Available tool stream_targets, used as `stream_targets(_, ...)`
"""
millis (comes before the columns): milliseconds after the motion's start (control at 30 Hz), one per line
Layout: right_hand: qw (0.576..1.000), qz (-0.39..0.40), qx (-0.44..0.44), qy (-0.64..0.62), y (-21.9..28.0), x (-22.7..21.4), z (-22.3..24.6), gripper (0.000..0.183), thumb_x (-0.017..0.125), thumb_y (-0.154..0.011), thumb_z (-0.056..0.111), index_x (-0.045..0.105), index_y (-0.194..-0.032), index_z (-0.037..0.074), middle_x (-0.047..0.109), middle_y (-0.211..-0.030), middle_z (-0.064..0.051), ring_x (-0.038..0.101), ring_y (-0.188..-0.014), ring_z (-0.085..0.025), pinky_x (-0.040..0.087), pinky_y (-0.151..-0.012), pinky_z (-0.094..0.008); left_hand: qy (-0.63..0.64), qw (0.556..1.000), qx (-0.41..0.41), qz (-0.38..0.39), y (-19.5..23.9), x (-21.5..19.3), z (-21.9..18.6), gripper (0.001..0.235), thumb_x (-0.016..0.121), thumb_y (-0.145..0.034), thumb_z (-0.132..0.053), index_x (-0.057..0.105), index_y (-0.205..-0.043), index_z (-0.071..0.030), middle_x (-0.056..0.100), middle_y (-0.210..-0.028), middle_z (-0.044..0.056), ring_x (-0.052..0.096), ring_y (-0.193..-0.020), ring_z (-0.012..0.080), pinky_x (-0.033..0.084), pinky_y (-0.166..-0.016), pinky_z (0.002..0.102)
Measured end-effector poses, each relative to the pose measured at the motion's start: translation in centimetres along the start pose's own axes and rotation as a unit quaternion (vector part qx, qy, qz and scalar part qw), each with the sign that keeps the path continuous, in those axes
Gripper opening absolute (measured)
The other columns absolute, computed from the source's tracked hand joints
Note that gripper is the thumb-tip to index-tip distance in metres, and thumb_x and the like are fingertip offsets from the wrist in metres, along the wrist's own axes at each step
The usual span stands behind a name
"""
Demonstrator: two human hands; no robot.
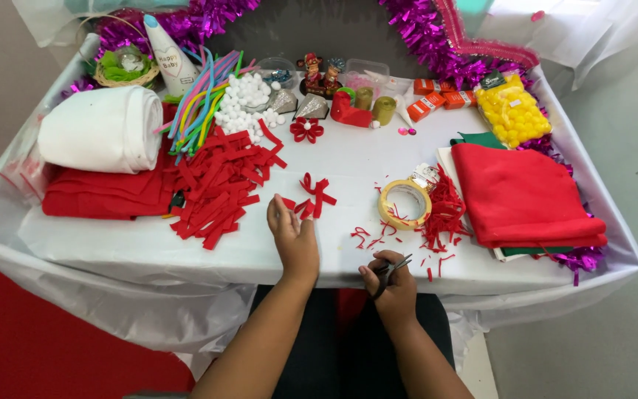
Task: The person uses scissors to cut small strips of red fabric into smaller pieces on a white table. They repeatedly pick up fabric strips, cut them, and place the cut pieces on the table. The workspace contains various craft supplies including tape, pom-poms, and additional fabric.
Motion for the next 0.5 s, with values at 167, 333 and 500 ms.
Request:
stream_targets(167, 0.999, 0.043, -0.011, 0.008, 0.0, 0.3, 1.3, 0.034, 0.08, -0.085, 0.015, 0.06, -0.112, 0.01, 0.069, -0.084, -0.007, 0.067, -0.075, -0.016, 0.056, -0.07, -0.028, -0.001, 0.996, -0.089, 0.0, -0.7, 0.1, 0.3, 0.075, 0.052, -0.091, -0.008, 0.022, -0.16, -0.011, 0.027, -0.157, -0.002, 0.05, -0.101, 0.0132, 0.051, -0.096, 0.029)
stream_targets(333, 1.0, 0.031, -0.001, 0.005, 0.3, 0.3, 0.6, 0.036, 0.081, -0.084, 0.014, 0.061, -0.112, 0.008, 0.069, -0.084, -0.008, 0.067, -0.075, -0.016, 0.057, -0.07, -0.028, -0.013, 0.998, -0.048, 0.025, -0.1, 0.4, 0.5, 0.074, 0.045, -0.089, 0.002, 0.025, -0.159, -0.011, 0.028, -0.159, 0.0, 0.053, -0.106, 0.015, 0.047, -0.099, 0.029)
stream_targets(500, 0.999, 0.025, 0.036, 0.016, 0.2, 0.2, 0.3, 0.036, 0.082, -0.082, 0.017, 0.062, -0.112, 0.009, 0.07, -0.086, -0.008, 0.068, -0.078, -0.017, 0.058, -0.073, -0.029, -0.181, 0.957, 0.195, 0.115, 1.5, 2.4, -1.0, 0.073, 0.05, -0.09, -0.001, 0.026, -0.158, -0.012, 0.026, -0.164, 0.019, 0.02, -0.154, 0.0362, 0.025, -0.122, 0.051)
Point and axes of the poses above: each hand's wrist, its own y-axis away from the middle knuckle, its own x-axis out of the palm, z = x × y, the point moved 9 cm from there along -y, towards the middle knuckle
